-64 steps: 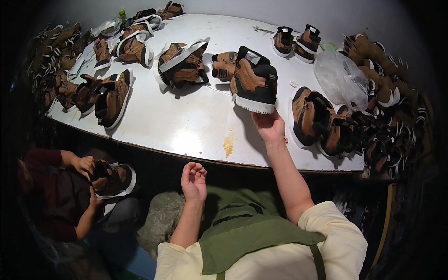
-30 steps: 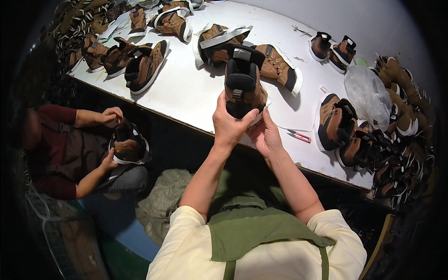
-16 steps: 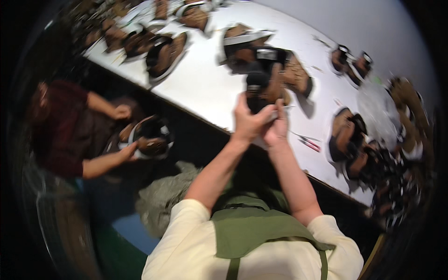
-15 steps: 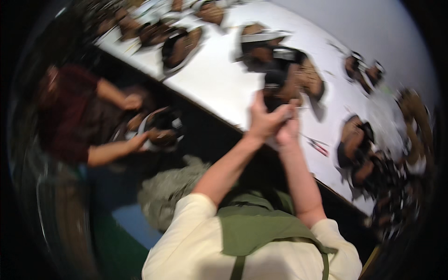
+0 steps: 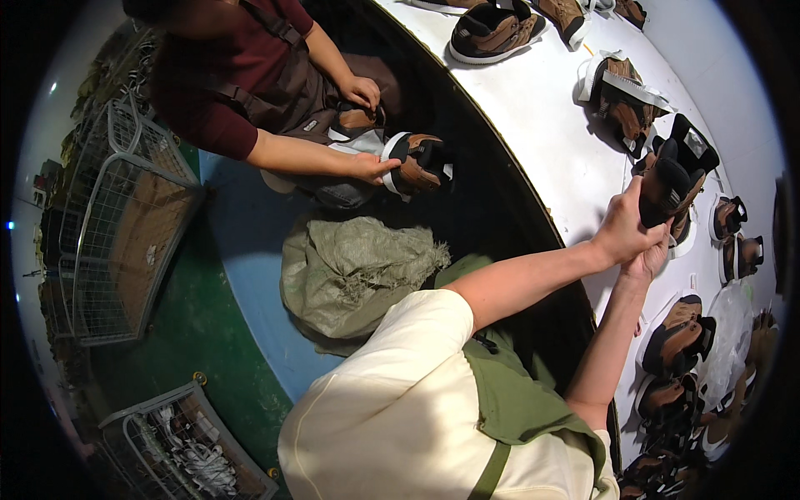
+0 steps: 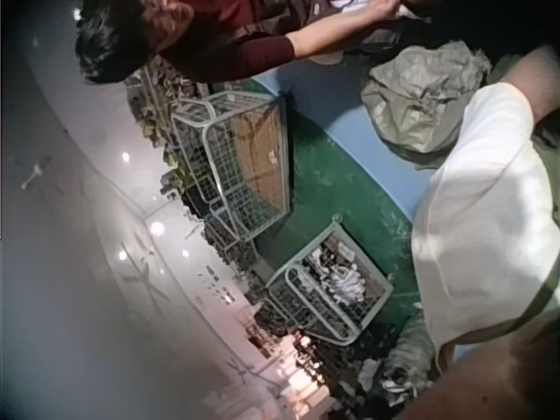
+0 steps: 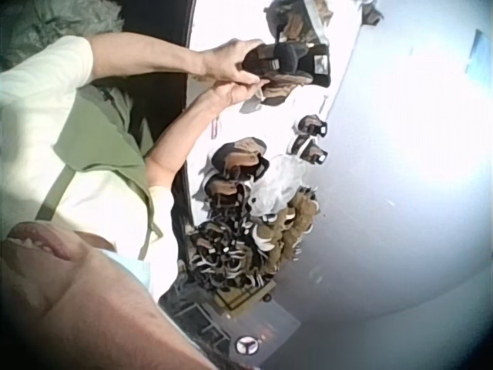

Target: The person assembles brown and black shoes at a white worktable. They attach white midsole pieces to the shoe uppers, press and adjust the seams, and inspect the fit. Another worker nearby performs similar assembly steps on separate shoes.

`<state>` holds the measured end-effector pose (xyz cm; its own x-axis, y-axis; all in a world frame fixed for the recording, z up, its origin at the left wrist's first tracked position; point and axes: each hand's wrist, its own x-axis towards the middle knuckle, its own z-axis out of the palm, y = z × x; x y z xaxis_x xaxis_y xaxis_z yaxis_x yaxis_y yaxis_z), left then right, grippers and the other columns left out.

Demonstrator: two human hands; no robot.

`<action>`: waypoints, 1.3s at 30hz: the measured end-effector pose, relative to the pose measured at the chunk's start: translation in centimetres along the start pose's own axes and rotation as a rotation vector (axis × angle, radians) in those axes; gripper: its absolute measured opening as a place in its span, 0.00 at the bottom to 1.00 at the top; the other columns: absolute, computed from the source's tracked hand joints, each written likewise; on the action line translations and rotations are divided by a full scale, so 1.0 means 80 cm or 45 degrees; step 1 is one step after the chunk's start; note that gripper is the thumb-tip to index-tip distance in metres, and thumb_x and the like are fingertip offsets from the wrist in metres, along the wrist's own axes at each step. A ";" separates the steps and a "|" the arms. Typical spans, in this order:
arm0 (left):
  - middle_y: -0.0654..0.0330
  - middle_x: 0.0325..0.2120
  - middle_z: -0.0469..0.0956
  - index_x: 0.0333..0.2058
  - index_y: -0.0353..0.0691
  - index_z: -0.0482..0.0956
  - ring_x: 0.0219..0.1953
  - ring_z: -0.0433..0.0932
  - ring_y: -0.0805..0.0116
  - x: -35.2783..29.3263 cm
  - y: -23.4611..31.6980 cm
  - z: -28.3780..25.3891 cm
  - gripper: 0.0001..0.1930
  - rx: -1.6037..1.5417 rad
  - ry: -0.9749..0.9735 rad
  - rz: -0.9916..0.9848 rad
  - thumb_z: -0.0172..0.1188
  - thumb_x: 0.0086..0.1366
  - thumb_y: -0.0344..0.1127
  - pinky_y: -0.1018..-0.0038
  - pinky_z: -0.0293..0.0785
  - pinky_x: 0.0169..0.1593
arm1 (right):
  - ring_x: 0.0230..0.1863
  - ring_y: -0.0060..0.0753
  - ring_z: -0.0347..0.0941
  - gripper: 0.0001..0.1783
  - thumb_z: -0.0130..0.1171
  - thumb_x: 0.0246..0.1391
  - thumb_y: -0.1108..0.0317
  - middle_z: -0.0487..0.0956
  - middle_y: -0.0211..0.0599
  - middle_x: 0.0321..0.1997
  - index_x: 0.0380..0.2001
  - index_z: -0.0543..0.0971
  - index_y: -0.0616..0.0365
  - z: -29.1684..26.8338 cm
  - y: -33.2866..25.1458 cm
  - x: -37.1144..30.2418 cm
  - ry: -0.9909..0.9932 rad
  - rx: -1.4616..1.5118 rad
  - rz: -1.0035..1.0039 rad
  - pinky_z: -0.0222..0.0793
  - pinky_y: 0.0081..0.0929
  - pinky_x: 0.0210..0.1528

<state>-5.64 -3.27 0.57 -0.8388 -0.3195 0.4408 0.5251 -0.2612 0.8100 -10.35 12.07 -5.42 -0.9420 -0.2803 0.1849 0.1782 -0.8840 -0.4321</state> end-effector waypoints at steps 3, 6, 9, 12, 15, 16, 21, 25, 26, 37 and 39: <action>0.45 0.35 0.78 0.44 0.29 0.65 0.37 0.81 0.54 0.005 0.001 -0.005 0.29 -0.048 -0.079 -0.075 0.69 0.46 0.35 0.65 0.77 0.45 | 0.59 0.42 0.70 0.23 0.53 0.65 0.61 0.73 0.45 0.60 0.57 0.69 0.65 -0.007 -0.007 0.001 -0.034 0.039 0.035 0.61 0.42 0.67; 0.45 0.40 0.74 0.46 0.28 0.65 0.43 0.77 0.53 0.007 0.001 -0.012 0.33 0.021 -0.150 -0.146 0.70 0.45 0.39 0.64 0.74 0.50 | 0.58 0.41 0.70 0.23 0.55 0.64 0.61 0.74 0.44 0.59 0.56 0.70 0.65 -0.007 -0.007 -0.003 0.036 0.007 -0.001 0.60 0.42 0.68; 0.46 0.42 0.69 0.46 0.29 0.65 0.46 0.73 0.51 0.005 -0.007 -0.014 0.35 0.219 -0.115 -0.098 0.69 0.43 0.42 0.63 0.72 0.51 | 0.57 0.39 0.71 0.21 0.57 0.62 0.63 0.77 0.43 0.56 0.53 0.73 0.65 0.011 -0.002 -0.007 0.173 -0.093 -0.074 0.62 0.44 0.67; 0.47 0.41 0.67 0.44 0.30 0.67 0.44 0.71 0.48 -0.002 -0.003 -0.008 0.32 0.199 -0.043 -0.083 0.68 0.42 0.43 0.61 0.72 0.48 | 0.57 0.39 0.71 0.22 0.58 0.61 0.63 0.76 0.43 0.56 0.54 0.73 0.66 0.013 -0.006 -0.014 0.137 -0.112 -0.066 0.61 0.44 0.68; 0.46 0.40 0.69 0.43 0.29 0.66 0.42 0.73 0.48 -0.007 -0.005 0.000 0.33 0.285 -0.001 -0.076 0.69 0.42 0.43 0.61 0.73 0.47 | 0.58 0.39 0.70 0.21 0.57 0.62 0.65 0.76 0.43 0.57 0.54 0.73 0.66 0.003 -0.014 -0.014 0.142 -0.100 -0.072 0.60 0.44 0.68; 0.45 0.39 0.69 0.43 0.28 0.66 0.41 0.74 0.49 -0.008 -0.003 -0.004 0.33 0.270 -0.018 -0.111 0.69 0.43 0.42 0.61 0.74 0.46 | 0.58 0.39 0.70 0.20 0.57 0.62 0.66 0.76 0.44 0.57 0.53 0.73 0.66 0.003 -0.014 -0.015 0.157 -0.119 -0.091 0.60 0.44 0.68; 0.45 0.31 0.73 0.38 0.28 0.67 0.32 0.77 0.50 -0.007 -0.015 0.000 0.28 0.264 0.102 -0.016 0.70 0.44 0.39 0.61 0.76 0.39 | 0.56 0.37 0.71 0.16 0.56 0.63 0.69 0.77 0.43 0.54 0.50 0.75 0.67 0.020 -0.003 -0.012 0.247 -0.150 -0.095 0.60 0.43 0.68; 0.43 0.31 0.75 0.37 0.29 0.69 0.32 0.77 0.45 0.004 -0.025 0.010 0.25 0.218 0.165 -0.079 0.69 0.43 0.38 0.58 0.75 0.38 | 0.52 0.34 0.73 0.13 0.57 0.62 0.70 0.79 0.41 0.49 0.46 0.77 0.67 0.017 -0.006 0.008 0.418 -0.190 -0.124 0.66 0.40 0.64; 0.42 0.32 0.75 0.37 0.30 0.69 0.34 0.77 0.42 0.008 -0.030 0.012 0.25 0.188 0.165 -0.125 0.68 0.43 0.39 0.56 0.75 0.39 | 0.51 0.33 0.74 0.12 0.57 0.61 0.70 0.79 0.41 0.48 0.45 0.77 0.66 0.012 -0.010 0.014 0.446 -0.195 -0.113 0.67 0.39 0.63; 0.44 0.38 0.73 0.42 0.30 0.66 0.40 0.77 0.44 0.000 -0.014 0.005 0.32 0.320 0.132 -0.190 0.70 0.44 0.44 0.55 0.74 0.43 | 0.54 0.38 0.74 0.18 0.55 0.63 0.65 0.78 0.46 0.52 0.50 0.75 0.68 0.018 -0.004 0.007 0.133 -0.177 -0.031 0.66 0.40 0.64; 0.45 0.37 0.72 0.42 0.30 0.66 0.41 0.76 0.45 -0.004 -0.012 0.001 0.32 0.355 0.082 -0.188 0.69 0.45 0.46 0.56 0.74 0.44 | 0.54 0.38 0.74 0.18 0.55 0.63 0.64 0.78 0.46 0.53 0.50 0.75 0.67 0.005 -0.009 0.003 0.155 -0.178 -0.051 0.66 0.40 0.64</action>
<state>-5.90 -2.81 -0.31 -0.8875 -0.3562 0.2923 0.3312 -0.0522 0.9421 -10.61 12.47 -4.70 -0.9766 -0.1909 0.0995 0.1066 -0.8304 -0.5468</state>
